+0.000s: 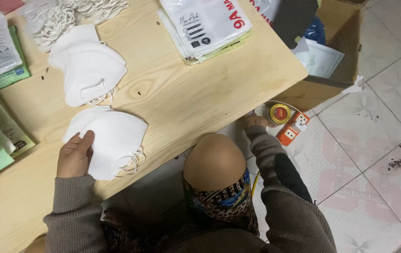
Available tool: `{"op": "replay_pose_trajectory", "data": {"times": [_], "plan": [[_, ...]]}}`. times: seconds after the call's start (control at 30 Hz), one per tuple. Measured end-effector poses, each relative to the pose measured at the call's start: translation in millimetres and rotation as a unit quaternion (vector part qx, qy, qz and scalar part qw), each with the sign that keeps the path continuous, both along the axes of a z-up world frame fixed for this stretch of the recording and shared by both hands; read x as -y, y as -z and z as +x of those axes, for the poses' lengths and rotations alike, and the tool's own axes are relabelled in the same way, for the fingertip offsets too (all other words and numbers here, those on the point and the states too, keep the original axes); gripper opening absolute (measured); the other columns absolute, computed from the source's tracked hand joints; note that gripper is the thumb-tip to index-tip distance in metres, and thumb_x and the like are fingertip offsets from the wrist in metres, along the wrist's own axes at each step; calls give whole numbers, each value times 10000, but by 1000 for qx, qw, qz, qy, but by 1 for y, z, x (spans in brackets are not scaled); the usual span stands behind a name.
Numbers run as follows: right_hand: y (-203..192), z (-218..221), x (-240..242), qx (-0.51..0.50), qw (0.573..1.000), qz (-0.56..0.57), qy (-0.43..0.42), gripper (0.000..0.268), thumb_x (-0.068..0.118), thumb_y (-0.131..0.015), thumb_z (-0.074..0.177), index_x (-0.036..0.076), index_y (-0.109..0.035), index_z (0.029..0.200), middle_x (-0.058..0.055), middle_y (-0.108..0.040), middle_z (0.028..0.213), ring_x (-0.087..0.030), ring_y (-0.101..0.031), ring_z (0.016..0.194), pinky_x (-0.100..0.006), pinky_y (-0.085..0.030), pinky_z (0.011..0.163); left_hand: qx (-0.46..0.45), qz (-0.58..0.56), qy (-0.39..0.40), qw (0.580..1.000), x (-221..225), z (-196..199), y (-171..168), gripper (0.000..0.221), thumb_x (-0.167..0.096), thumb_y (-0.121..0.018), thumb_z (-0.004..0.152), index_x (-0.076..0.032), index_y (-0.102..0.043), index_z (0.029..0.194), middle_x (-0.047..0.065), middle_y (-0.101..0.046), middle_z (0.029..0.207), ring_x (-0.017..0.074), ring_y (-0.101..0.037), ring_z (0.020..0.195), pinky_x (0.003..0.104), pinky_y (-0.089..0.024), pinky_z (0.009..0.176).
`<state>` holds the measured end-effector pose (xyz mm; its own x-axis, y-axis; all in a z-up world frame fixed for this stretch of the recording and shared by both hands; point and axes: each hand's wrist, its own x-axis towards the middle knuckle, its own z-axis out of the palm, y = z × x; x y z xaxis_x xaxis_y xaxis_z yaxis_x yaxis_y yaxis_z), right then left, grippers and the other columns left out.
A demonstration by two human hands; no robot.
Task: Sorting and inspecting face masks on a table for quality control
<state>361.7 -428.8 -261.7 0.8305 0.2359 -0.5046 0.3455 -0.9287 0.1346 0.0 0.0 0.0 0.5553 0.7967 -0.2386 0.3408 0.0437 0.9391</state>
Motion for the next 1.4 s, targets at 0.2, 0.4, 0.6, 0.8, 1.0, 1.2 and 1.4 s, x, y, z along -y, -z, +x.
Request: {"op": "replay_pose_trajectory", "data": {"times": [0.2,0.4,0.6,0.8,1.0,1.2,1.4], "plan": [[-40,7,-19,-13,996,39,81,409,392,-474,1025,165,-704,1277,-77,-699,1316,-314,-656,1234,-530,-553,922,146,-91,23,985,-69,-25,97,162,-149,-640,1092,-26,-676,1191,124,-698,944,236,-747,873,367,-629,860],[-74,-9,-18,2,997,47,56,444,368,-389,1033,126,-696,1242,-110,-721,1277,-316,-674,1209,-529,-532,951,157,-101,6,982,-21,-10,38,183,-113,-636,1074,14,-665,1203,157,-694,962,260,-740,906,402,-626,893],[19,-20,3,5,999,38,17,414,273,-350,1015,94,-671,1205,-148,-752,1195,-327,-711,1141,-510,-533,959,159,-109,8,981,-27,-10,50,175,-106,-628,1075,10,-668,1201,158,-696,961,266,-742,906,404,-624,899],[-22,-42,-4,-11,996,-11,-89,434,159,-317,1020,63,-660,1267,-143,-701,1229,-351,-706,1112,-550,-546,888,145,-87,14,985,-48,-25,74,206,-130,-636,1088,12,-656,1235,157,-693,994,251,-734,943,381,-613,927],[5,-10,5,31,998,7,-63,431,200,-333,1007,50,-703,1171,-158,-745,1078,-370,-721,1047,-564,-552,840,143,-109,12,984,-3,4,11,201,-136,-634,1079,-1,-664,1225,162,-707,1011,256,-739,927,393,-620,911],[-37,-7,-14,31,999,40,7,444,191,-282,1028,-13,-657,1149,-218,-749,1092,-401,-723,1032,-595,-540,796,139,-90,22,986,-40,-18,62,214,-132,-632,1086,5,-657,1248,147,-694,968,247,-738,907,381,-622,899],[-23,14,-13,37,998,41,-6,405,206,-326,1012,14,-674,1086,-208,-753,1028,-394,-732,989,-593,-538,758,151,-103,22,983,-46,-17,75,197,-125,-630,1087,8,-664,1229,149,-695,952,244,-740,863,384,-630,867]]}}
